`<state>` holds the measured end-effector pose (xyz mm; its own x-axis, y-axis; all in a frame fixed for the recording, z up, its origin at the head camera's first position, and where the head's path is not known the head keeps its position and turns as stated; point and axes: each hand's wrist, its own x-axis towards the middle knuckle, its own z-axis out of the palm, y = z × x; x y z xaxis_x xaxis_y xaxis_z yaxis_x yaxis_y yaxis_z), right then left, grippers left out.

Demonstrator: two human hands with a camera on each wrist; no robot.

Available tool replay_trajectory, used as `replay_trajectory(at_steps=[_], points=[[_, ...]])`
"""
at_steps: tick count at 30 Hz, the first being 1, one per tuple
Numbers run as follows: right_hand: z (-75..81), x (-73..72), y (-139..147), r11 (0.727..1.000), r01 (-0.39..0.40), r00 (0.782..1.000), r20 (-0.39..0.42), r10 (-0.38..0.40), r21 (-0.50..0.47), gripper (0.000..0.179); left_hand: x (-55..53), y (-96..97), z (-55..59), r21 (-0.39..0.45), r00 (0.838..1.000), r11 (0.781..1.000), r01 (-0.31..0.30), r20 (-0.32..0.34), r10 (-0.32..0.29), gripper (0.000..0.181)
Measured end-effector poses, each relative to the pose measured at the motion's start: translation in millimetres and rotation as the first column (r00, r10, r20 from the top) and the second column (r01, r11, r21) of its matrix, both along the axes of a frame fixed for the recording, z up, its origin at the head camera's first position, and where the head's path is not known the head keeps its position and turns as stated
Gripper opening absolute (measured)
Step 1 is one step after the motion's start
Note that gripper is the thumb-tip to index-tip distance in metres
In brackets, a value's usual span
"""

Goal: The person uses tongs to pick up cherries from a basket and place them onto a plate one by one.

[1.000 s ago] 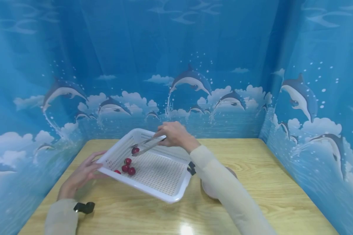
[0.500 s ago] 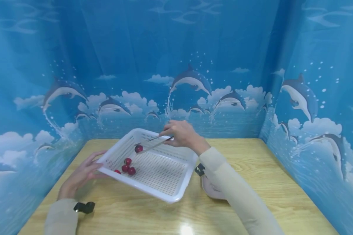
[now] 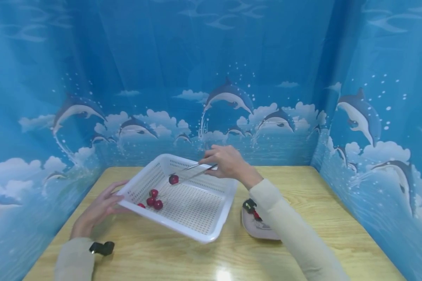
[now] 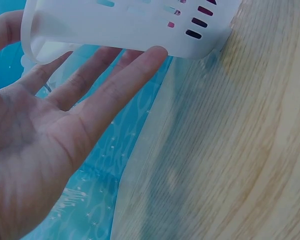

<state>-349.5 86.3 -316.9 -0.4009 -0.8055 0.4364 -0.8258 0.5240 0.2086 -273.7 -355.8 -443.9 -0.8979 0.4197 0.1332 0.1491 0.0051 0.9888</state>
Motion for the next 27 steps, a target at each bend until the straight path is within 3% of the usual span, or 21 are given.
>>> replay_trajectory(at_steps=[12, 27], points=[[0.5, 5.1, 29.9, 0.996, -0.037, 0.999, -0.03, 0.034, -0.077, 0.027, -2.4, -1.3, -0.1, -0.044, 1.0, 0.999, -0.017, 0.005, 0.017, 0.056], [-1.1, 19.4, 69.8, 0.992, -0.034, 0.998, -0.047, 0.029, -0.123, 0.029, -1.1, -1.6, -1.7, -0.008, 1.0, 1.0, 0.016, -0.001, -0.016, 0.055]])
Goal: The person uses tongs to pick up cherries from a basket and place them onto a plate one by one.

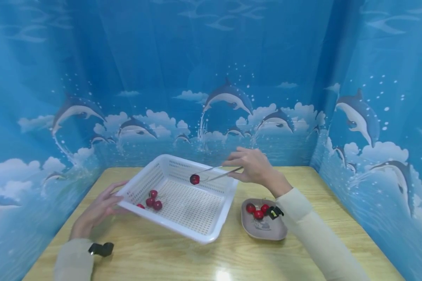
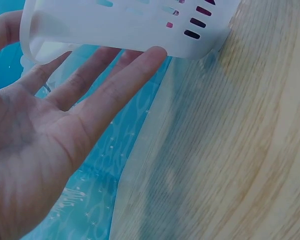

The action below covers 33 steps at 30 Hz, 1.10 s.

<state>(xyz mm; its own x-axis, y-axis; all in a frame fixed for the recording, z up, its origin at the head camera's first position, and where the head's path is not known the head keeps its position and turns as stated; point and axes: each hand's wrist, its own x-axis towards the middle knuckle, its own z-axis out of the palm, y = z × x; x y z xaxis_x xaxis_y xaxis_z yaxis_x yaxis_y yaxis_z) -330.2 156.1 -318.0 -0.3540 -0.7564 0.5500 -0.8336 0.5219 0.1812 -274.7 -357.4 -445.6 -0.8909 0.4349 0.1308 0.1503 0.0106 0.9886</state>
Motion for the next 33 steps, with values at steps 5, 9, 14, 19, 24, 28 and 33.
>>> replay_trajectory(at_steps=[5, 9, 14, 19, 24, 28, 33], points=[[-1.3, 4.1, 12.9, 1.0, 0.018, 1.0, -0.023, -0.018, 0.0, 0.03, -0.4, 0.4, 0.1, 0.014, 1.0, 1.0, 0.009, -0.002, -0.009, 0.054], [-2.2, 9.0, 23.4, 0.999, 0.032, 0.999, -0.031, -0.032, -0.001, 0.03, -0.7, 0.4, -0.4, 0.012, 1.0, 1.0, 0.011, -0.005, -0.011, 0.054], [-4.8, 15.2, 37.0, 0.999, 0.042, 0.998, -0.04, -0.042, -0.001, 0.031, 0.5, 0.7, 0.2, 0.01, 1.0, 1.0, 0.006, 0.0, -0.006, 0.054], [-7.5, 19.6, 50.3, 0.999, 0.038, 0.997, -0.061, -0.039, -0.015, 0.033, 1.1, 0.7, 0.7, 0.013, 1.0, 1.0, 0.005, 0.0, -0.005, 0.054], [-13.0, 23.5, 66.2, 0.998, 0.046, 0.994, -0.096, -0.049, -0.031, 0.034, 1.2, 0.2, 0.1, 0.012, 1.0, 1.0, 0.008, -0.005, -0.008, 0.054], [-17.8, 27.9, 81.0, 0.998, 0.042, 0.992, -0.114, -0.047, -0.049, 0.038, 0.1, -0.2, -0.7, 0.014, 1.0, 1.0, 0.017, -0.012, -0.017, 0.054], [-22.3, 34.9, 98.0, 0.998, 0.043, 0.994, -0.1, -0.047, -0.045, 0.041, -1.0, -1.0, -1.5, -0.002, 1.0, 1.0, -0.003, -0.003, 0.003, 0.055]])
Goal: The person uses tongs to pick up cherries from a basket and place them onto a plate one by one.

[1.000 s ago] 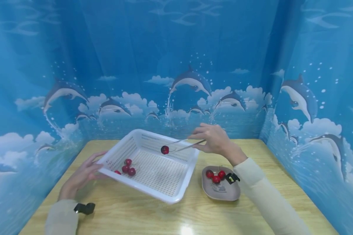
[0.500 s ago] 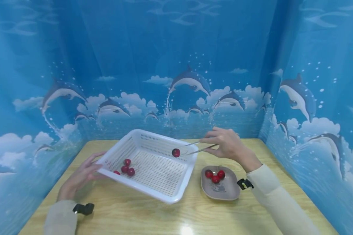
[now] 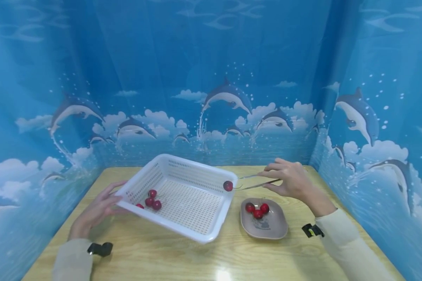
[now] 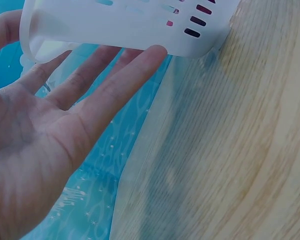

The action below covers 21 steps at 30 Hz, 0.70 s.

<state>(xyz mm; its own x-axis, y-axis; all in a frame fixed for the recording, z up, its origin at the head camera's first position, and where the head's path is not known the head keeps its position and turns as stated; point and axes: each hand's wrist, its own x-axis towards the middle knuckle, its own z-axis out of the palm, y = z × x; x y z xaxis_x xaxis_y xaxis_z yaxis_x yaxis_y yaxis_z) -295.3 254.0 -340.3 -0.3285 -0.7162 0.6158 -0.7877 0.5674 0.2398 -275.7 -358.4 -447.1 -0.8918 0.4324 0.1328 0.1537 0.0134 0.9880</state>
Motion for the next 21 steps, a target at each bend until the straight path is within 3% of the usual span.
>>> replay_trajectory(at_steps=[8, 21], points=[[-3.0, 11.7, 22.7, 0.997, 0.071, 0.997, 0.027, -0.072, 0.027, 0.042, 0.5, 1.2, 1.2, -0.026, 0.999, 0.999, -0.033, 0.02, 0.034, 0.056], [-12.0, 23.4, 41.6, 0.994, 0.092, 0.994, 0.049, -0.095, 0.062, 0.041, 1.0, 1.7, 1.3, -0.025, 0.999, 0.999, -0.033, 0.015, 0.033, 0.056]])
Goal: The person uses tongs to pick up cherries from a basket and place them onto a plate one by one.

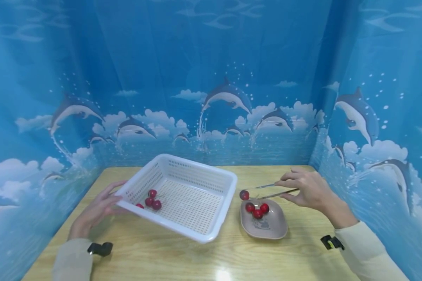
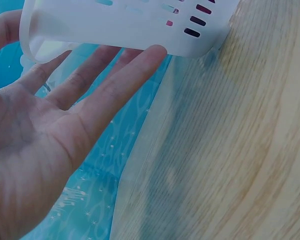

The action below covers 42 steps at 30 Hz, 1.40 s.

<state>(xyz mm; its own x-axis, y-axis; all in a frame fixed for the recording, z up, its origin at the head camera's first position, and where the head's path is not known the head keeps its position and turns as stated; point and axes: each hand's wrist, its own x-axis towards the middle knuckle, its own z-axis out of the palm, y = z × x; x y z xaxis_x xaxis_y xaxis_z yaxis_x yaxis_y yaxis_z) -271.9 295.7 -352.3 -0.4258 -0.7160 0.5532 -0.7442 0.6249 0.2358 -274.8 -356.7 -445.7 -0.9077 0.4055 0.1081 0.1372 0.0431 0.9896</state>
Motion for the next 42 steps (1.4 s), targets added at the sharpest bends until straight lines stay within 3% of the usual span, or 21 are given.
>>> replay_trajectory(at_steps=[13, 25, 34, 42], points=[[-20.5, -4.9, 5.2, 0.999, 0.006, 0.996, 0.088, -0.01, 0.042, 0.036, -0.4, -0.3, 0.5, 0.014, 0.999, 0.999, 0.032, -0.003, -0.032, 0.056], [-25.7, -4.0, 3.3, 0.984, 0.083, 0.962, 0.246, -0.12, 0.157, 0.032, 0.0, -1.5, -1.2, 0.033, 0.999, 0.999, 0.041, -0.007, -0.041, 0.056], [-30.3, -4.8, 4.3, 0.978, 0.103, 0.953, 0.263, -0.149, 0.181, 0.032, 0.0, -1.7, -1.4, 0.034, 0.999, 0.999, 0.043, -0.006, -0.043, 0.055], [-27.6, -3.7, 4.8, 0.985, 0.096, 0.962, 0.242, -0.129, 0.141, 0.046, -0.7, -3.6, -0.7, 0.042, 0.998, 0.997, 0.06, -0.013, -0.059, 0.055]])
